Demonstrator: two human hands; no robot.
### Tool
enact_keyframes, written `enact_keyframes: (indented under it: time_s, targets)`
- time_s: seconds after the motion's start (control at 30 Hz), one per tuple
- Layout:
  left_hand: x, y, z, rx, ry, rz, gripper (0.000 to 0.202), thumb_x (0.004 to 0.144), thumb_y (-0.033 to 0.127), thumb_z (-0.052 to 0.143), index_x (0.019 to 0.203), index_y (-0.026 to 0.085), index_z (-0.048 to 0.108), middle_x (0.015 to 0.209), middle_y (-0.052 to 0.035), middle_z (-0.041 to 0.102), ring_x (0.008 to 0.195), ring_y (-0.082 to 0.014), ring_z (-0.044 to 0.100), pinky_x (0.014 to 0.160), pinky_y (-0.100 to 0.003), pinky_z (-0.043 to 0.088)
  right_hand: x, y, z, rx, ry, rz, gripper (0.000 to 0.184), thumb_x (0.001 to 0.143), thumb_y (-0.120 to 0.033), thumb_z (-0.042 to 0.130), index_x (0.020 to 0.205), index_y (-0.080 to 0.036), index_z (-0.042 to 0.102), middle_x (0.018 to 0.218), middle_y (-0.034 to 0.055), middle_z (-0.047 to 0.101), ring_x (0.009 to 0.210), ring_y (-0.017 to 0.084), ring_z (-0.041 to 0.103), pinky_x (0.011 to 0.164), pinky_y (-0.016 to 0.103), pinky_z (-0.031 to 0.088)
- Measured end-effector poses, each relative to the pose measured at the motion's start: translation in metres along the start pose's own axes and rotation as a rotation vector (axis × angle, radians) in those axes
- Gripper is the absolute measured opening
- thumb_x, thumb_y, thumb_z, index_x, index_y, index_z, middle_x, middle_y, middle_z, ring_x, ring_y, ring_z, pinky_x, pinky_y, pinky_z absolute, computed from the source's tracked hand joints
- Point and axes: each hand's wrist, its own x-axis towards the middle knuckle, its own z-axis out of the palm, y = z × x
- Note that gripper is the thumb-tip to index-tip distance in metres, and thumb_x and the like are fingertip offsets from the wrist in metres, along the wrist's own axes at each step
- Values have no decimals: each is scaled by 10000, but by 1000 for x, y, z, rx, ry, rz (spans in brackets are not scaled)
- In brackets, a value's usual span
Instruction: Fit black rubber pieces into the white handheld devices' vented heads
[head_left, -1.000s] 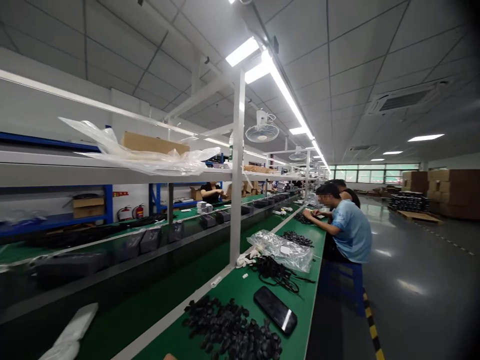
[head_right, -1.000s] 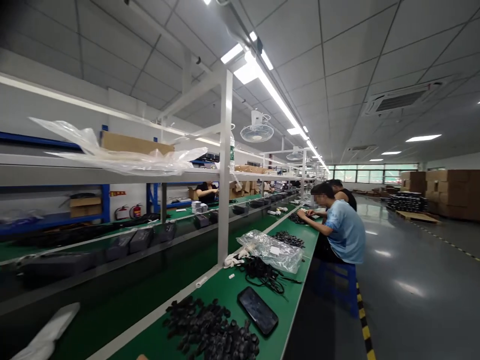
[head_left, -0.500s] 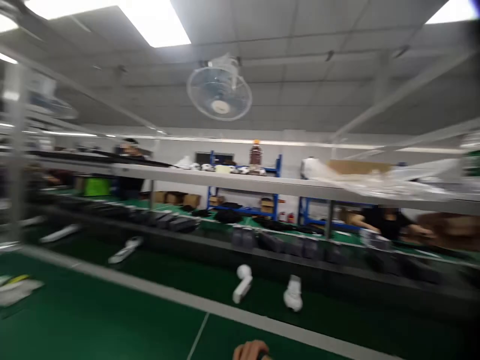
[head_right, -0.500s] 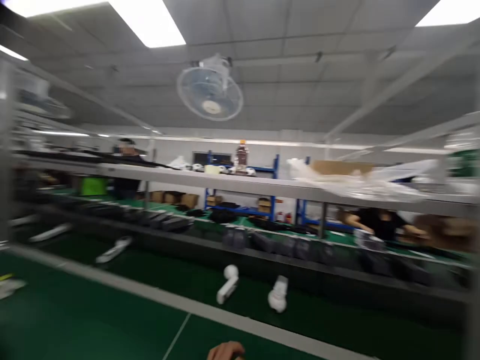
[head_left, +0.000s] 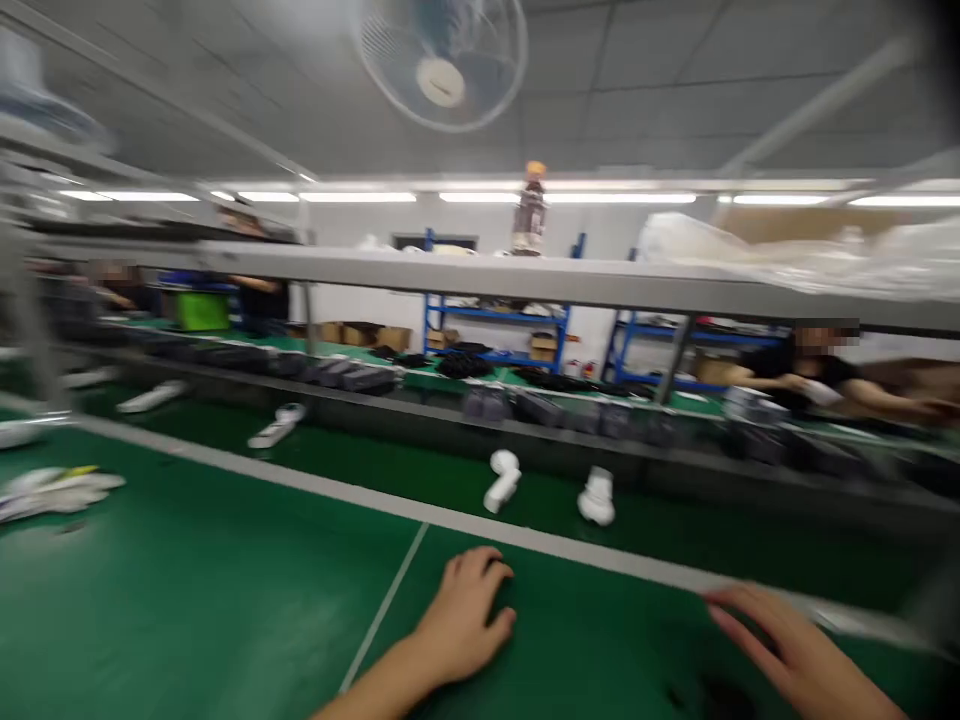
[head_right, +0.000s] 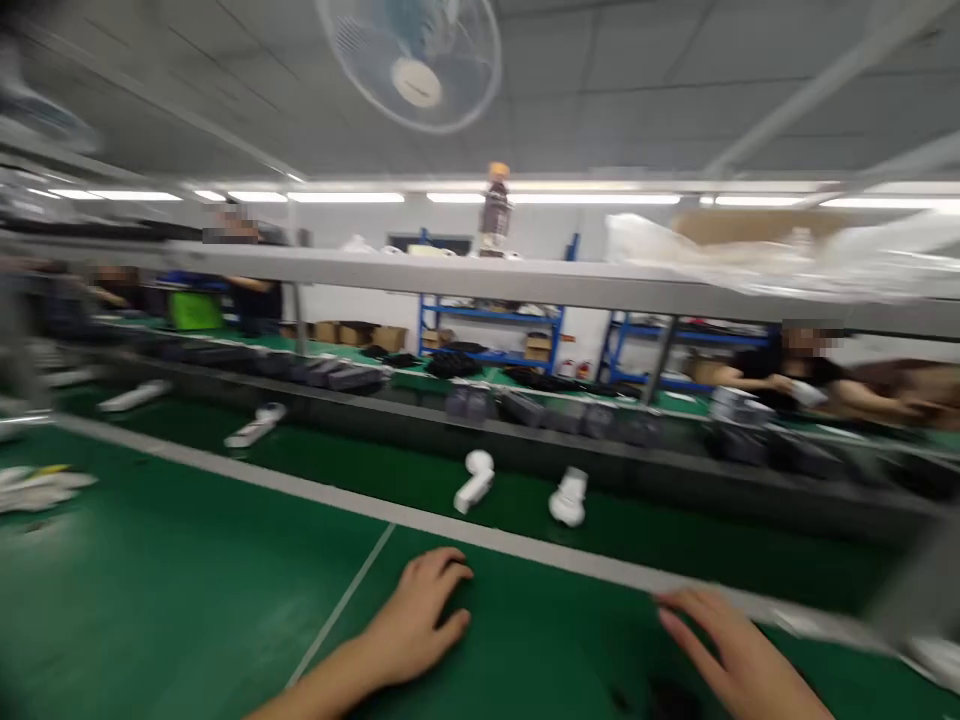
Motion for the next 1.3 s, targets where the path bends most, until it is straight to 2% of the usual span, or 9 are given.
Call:
enact_keyframes:
  time_s: [0.1, 0.17, 0.3, 0.57, 0.73, 0.87, 1.03, 1.13, 1.3]
  targets:
    - [8, -6, 7, 46, -3, 65, 369, 956, 364, 517, 1284, 271, 655, 1435, -130, 553, 1350, -374, 460, 1149, -602, 330, -8, 29, -56, -16, -105, 186, 440, 999, -564, 438, 1118, -270, 744, 1173, 134, 737, 1105, 339, 663, 953, 441, 529]
    - [17, -14, 17, 126, 31, 70, 376, 965, 449, 514, 1276, 316, 677, 1432, -95, 583, 1334, -363, 499, 1127, -572, 378, -12, 45, -81, -60, -66, 291, 470, 1026, -502, 384, 1168, -209, 723, 1236, 149, 718, 1165, 331, 634, 1023, 439, 478]
    - [27, -31, 36, 224, 33, 63, 441, 959, 548, 463, 1299, 363, 674, 1453, -50, 593, 1350, -355, 518, 1092, -549, 431, -23, 72, -99, -78, -114, 416, 370, 1014, -382, 470, 1191, -198, 738, 1290, 134, 702, 1178, 298, 637, 1001, 378, 471]
    - [31, -47, 37, 254, -22, 49, 476, 910, 595, 503, 1321, 421, 668, 1468, 5, 600, 1375, -339, 525, 1094, -513, 475, -22, 89, -71, -57, -205, 444, 190, 920, -231, 610, 1015, -192, 770, 958, 79, 765, 829, 215, 692, 723, 284, 496]
    - [30, -46, 39, 246, -19, 62, 490, 924, 596, 500, 1348, 403, 652, 1484, -8, 583, 1381, -347, 512, 1100, -527, 462, -14, 86, -58, -112, -185, 402, 183, 902, -251, 644, 1008, -195, 782, 1060, 89, 749, 930, 230, 677, 780, 291, 478]
    - [27, -38, 38, 243, -27, 62, 487, 954, 586, 471, 1369, 389, 633, 1512, -21, 550, 1398, -343, 481, 1108, -532, 441, -12, 87, -50, -132, -197, 390, 175, 878, -220, 659, 997, -176, 780, 996, 87, 756, 884, 224, 687, 761, 285, 481]
    - [23, -21, 29, 225, -51, 67, 476, 974, 564, 462, 1366, 360, 638, 1516, -42, 541, 1395, -357, 467, 1106, -533, 431, -13, 87, -57, -155, -174, 352, 183, 898, -214, 594, 888, -176, 773, 924, 93, 762, 858, 245, 685, 764, 316, 480]
    - [21, -14, 26, 213, -61, 60, 465, 983, 553, 455, 1363, 357, 637, 1519, -41, 533, 1401, -358, 453, 1117, -537, 416, -9, 78, -55, -164, -117, 310, 223, 934, -255, 552, 929, -172, 759, 976, 115, 758, 904, 264, 681, 815, 342, 486]
    - [19, -14, 26, 201, -59, 77, 462, 997, 538, 446, 1363, 330, 635, 1516, -64, 525, 1402, -360, 443, 1127, -550, 400, 4, 46, -11, -145, -88, 206, 203, 938, -229, 567, 1035, -181, 740, 1064, 109, 752, 950, 253, 680, 886, 342, 499]
